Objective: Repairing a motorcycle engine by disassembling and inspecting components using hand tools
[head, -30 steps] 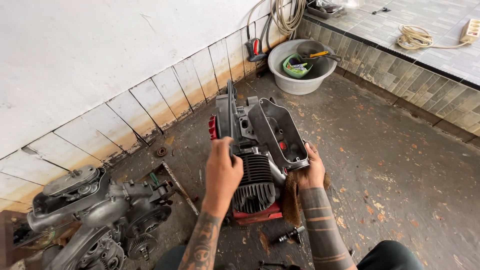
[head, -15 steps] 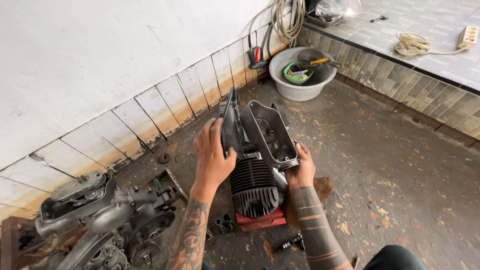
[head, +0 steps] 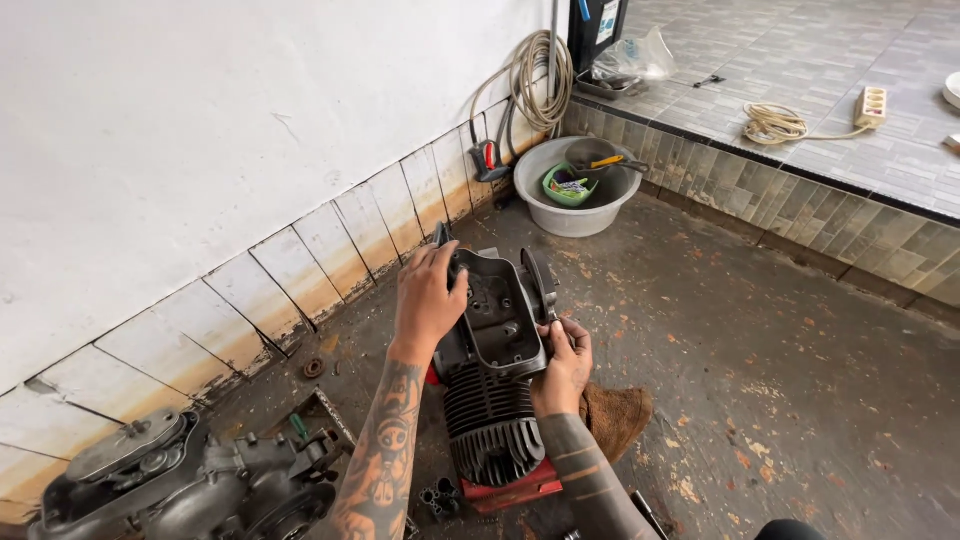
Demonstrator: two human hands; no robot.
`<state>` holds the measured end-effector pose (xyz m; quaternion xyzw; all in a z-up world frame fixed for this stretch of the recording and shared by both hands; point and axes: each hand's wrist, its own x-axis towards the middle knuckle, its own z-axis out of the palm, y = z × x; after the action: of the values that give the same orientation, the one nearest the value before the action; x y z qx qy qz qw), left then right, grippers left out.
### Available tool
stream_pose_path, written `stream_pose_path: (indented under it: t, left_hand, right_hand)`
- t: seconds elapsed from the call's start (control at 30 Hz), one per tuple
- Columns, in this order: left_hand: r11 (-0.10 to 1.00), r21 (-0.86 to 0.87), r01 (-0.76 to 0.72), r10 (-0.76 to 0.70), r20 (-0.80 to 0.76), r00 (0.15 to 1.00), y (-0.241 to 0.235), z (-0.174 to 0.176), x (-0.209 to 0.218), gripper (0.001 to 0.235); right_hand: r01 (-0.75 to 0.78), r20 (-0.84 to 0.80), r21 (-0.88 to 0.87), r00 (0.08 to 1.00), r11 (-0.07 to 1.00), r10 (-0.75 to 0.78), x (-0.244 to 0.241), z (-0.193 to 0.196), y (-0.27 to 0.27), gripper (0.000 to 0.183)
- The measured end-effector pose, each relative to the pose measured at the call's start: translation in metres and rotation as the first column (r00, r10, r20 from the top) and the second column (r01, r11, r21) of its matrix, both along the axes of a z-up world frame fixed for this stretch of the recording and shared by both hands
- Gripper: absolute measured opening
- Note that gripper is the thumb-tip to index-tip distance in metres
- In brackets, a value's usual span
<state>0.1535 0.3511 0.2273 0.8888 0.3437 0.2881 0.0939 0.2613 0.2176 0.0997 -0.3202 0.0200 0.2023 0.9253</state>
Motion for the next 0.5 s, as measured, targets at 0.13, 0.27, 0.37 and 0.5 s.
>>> stream_pose_path:
  t: [0.13,0.27,0.37,0.5]
  left_hand:
    - [0.996,0.09,-0.03,0.028,0.025,0.999,0.001,-0.007,-0.003,0.044]
    - [0.997,0.071,0.003,-0.008,0.081,0.997,0.002,-0.004,-0.008,0.043]
    - [0.996,0.092,-0.003,-0.006,0.106,0.994,0.0,-0.006,-0.009,0.044]
    - [0.994,0.107,0.008,-0.025,0.16,0.987,-0.002,-0.004,-0.008,0.044]
  right_hand:
    - [0.018,0.043,-0.004,0.999,1.0,-0.018,-0.003,0.003,-0.002,0.017]
    - [0.021,0.09,-0.038,0.996,0.999,-0.018,-0.009,0.011,-0.008,0.015]
    - [0.02,0.092,-0.041,0.996,0.999,-0.016,-0.008,0.006,-0.009,0.014]
    - [-0.001,0.073,-0.036,0.997,0.999,0.004,-0.01,0.001,-0.007,0.013]
